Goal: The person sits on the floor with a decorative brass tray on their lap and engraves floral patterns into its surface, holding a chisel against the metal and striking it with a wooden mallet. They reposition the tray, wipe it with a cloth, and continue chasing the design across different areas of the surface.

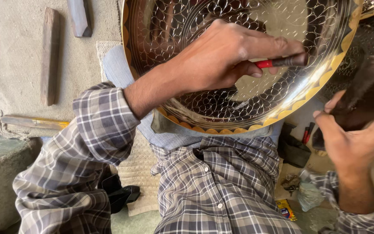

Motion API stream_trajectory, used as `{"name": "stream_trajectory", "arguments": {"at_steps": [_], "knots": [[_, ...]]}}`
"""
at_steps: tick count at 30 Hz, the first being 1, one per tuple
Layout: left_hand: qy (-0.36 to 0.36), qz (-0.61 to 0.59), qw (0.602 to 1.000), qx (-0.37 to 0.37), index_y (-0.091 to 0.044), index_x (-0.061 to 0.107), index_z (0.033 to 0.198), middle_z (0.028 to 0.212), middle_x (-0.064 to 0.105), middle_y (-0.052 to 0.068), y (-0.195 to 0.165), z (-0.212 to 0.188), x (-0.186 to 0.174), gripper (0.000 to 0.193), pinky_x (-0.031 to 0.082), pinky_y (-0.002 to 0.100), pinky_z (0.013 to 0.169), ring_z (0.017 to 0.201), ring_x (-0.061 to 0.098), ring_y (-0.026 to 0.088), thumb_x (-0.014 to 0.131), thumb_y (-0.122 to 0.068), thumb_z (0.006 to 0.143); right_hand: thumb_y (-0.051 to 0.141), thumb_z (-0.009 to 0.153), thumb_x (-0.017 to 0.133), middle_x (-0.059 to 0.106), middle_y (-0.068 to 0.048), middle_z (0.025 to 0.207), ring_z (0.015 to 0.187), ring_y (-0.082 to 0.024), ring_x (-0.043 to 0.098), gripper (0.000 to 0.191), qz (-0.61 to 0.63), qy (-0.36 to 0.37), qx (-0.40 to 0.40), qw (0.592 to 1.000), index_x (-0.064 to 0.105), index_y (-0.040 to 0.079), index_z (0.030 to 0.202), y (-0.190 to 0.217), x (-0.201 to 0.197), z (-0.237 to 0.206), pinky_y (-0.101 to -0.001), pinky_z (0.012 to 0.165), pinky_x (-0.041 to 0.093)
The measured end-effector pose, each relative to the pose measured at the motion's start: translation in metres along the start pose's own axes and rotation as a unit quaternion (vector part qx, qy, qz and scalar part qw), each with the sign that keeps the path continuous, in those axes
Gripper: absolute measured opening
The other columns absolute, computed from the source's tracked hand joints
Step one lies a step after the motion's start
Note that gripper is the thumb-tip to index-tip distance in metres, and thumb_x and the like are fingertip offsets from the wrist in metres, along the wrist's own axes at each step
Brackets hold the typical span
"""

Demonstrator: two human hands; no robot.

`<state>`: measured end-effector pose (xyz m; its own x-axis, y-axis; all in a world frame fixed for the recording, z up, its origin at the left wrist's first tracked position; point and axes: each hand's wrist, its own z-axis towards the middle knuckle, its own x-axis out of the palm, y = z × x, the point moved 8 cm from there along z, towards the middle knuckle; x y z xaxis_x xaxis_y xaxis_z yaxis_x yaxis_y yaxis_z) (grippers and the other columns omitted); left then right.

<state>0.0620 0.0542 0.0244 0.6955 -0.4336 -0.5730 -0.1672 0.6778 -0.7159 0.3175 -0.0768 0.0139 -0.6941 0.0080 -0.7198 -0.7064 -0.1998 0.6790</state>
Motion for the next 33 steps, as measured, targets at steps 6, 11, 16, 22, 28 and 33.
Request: {"name": "stream_trajectory", "arguments": {"at_steps": [6,11,16,22,28,33], "knots": [[-0.005,-0.041,0.992,0.117,-0.015,0.062,0.138,0.131,0.073,0.006,-0.015,0.006,-0.005,0.050,0.066,0.032,0.075,0.104,0.078,0.019,0.079,-0.003,0.093,-0.018,0.104,0.071,0.062,-0.018,0.108,0.090,-0.023,0.067,0.097,-0.031,-0.032,-0.029,0.999,0.005,0.012,0.170,-0.003,0.018,-0.027,-0.0319,0.082,0.058],[0.118,-0.070,0.986,0.096,-0.017,0.067,0.140,0.110,0.080,0.003,-0.014,0.016,0.008,0.056,0.059,0.035,0.062,0.084,0.078,0.016,0.082,-0.002,0.088,-0.014,0.101,0.069,0.065,-0.018,0.107,0.090,-0.025,0.069,0.103,-0.034,-0.059,-0.054,0.996,0.001,0.014,0.172,-0.001,0.023,-0.039,-0.0321,0.082,0.059],[0.093,-0.097,0.970,0.201,-0.020,0.070,0.133,0.108,0.079,0.003,-0.032,0.019,-0.001,0.052,0.058,0.037,0.065,0.085,0.076,0.018,0.087,-0.012,0.085,-0.014,0.096,0.069,0.064,-0.018,0.108,0.088,-0.027,0.068,0.106,-0.024,-0.099,-0.074,0.992,0.000,0.018,0.171,0.006,0.028,-0.040,-0.0359,0.079,0.058],[-0.018,-0.039,0.999,0.025,-0.018,0.056,0.140,0.121,0.076,0.002,-0.014,0.007,-0.016,0.051,0.066,0.030,0.074,0.096,0.079,0.014,0.075,-0.001,0.095,-0.018,0.100,0.066,0.059,-0.024,0.113,0.087,-0.029,0.066,0.100,-0.065,-0.106,-0.057,0.991,0.003,0.016,0.171,0.005,0.029,-0.037,-0.0366,0.079,0.058],[-0.147,-0.019,0.989,-0.017,-0.024,0.044,0.142,0.121,0.074,-0.001,-0.011,-0.017,-0.032,0.050,0.069,0.029,0.086,0.108,0.076,0.015,0.072,-0.010,0.103,-0.017,0.105,0.067,0.067,-0.016,0.109,0.091,-0.026,0.073,0.096,-0.136,-0.056,-0.125,0.981,0.008,0.013,0.174,0.002,0.007,-0.002,-0.0309,0.081,0.062],[-0.117,0.030,0.992,-0.033,-0.024,0.047,0.143,0.112,0.076,-0.002,-0.015,-0.018,-0.030,0.052,0.066,0.033,0.083,0.102,0.077,0.017,0.076,-0.016,0.101,-0.016,0.103,0.068,0.064,-0.014,0.108,0.087,-0.020,0.070,0.063,0.010,-0.061,0.036,0.997,0.033,0.007,0.150,-0.013,-0.018,0.007,-0.0266,0.081,0.060]]}}
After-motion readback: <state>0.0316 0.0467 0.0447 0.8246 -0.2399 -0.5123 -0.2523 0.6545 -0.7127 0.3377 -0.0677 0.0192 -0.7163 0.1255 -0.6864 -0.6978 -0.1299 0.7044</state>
